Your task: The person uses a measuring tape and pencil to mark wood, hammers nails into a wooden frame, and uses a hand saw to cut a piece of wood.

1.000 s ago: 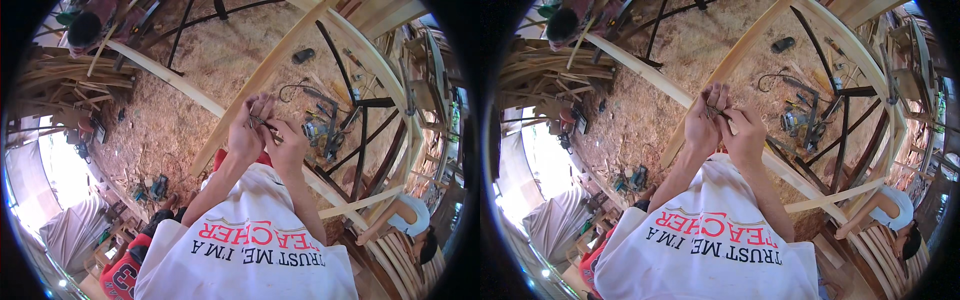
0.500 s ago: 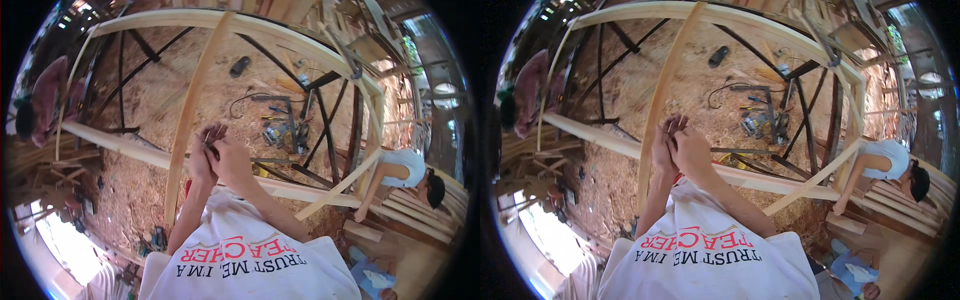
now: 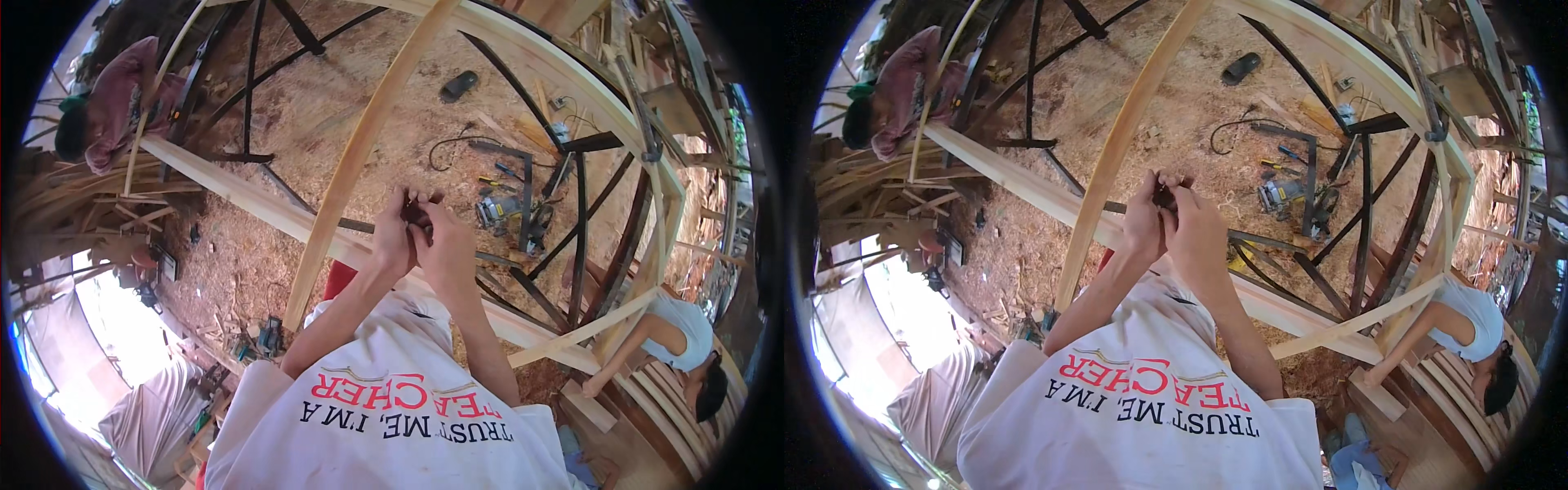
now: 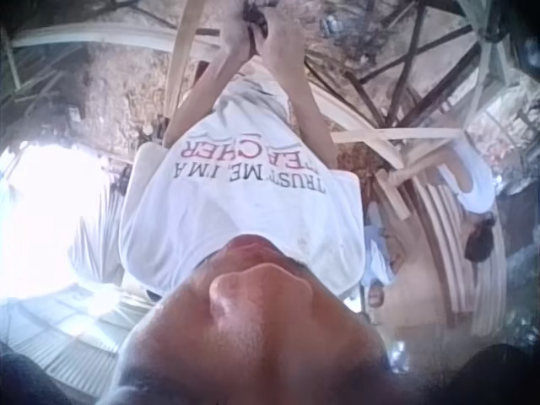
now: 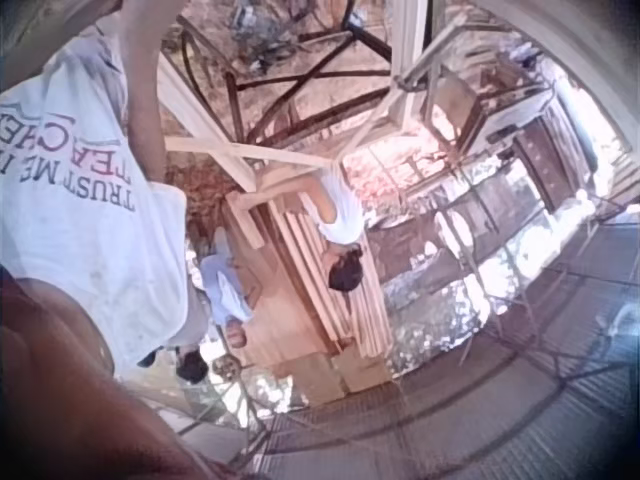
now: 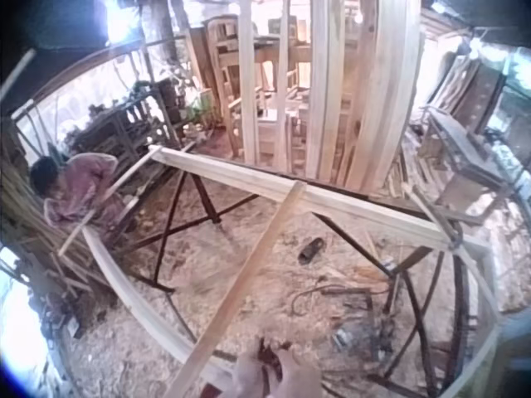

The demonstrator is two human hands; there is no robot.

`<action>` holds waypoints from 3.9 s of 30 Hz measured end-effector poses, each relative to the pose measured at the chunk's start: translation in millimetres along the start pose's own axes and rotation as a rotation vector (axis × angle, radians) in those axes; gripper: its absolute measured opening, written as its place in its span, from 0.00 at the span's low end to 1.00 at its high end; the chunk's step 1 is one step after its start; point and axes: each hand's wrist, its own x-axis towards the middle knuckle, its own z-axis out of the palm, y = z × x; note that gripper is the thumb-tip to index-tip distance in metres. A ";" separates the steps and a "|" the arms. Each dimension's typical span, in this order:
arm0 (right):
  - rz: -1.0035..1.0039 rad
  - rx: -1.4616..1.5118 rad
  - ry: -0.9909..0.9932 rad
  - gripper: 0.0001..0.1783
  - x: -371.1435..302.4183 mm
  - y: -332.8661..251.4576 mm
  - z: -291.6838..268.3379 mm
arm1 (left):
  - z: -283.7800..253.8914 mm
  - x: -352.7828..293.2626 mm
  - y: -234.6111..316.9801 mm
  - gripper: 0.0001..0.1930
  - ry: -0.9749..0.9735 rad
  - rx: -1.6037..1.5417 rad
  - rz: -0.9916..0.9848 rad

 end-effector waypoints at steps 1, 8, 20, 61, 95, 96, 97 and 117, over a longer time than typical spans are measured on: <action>-0.003 0.050 -0.015 0.19 -0.5 5.1 -0.9 | 0.3 1.2 1.5 0.18 0.052 -0.018 -0.045; 0.029 0.146 -0.060 0.15 2.8 4.4 -15.5 | 0.1 9.0 -0.9 0.11 0.055 -0.103 -0.151; -0.065 0.210 0.022 0.10 9.2 28.0 -13.5 | 8.6 16.6 -3.4 0.12 0.234 0.218 -0.296; 0.683 0.131 0.537 0.32 337.9 576.1 -401.1 | -188.0 -145.8 123.8 0.24 1.007 1.786 0.481; 0.302 0.339 -0.890 0.16 -1.3 105.7 90.2 | -231.8 -79.3 105.9 0.29 0.508 1.959 0.940; 0.124 0.168 -0.884 0.17 -6.2 115.7 100.6 | -233.1 -77.8 107.0 0.29 0.500 1.958 0.942; 0.126 0.164 -0.889 0.17 -6.0 110.6 100.0 | -231.2 -79.5 106.2 0.29 0.540 1.960 0.908; 0.057 0.074 -0.862 0.19 -7.4 104.3 109.2 | -227.7 -78.4 101.6 0.29 0.595 1.778 0.643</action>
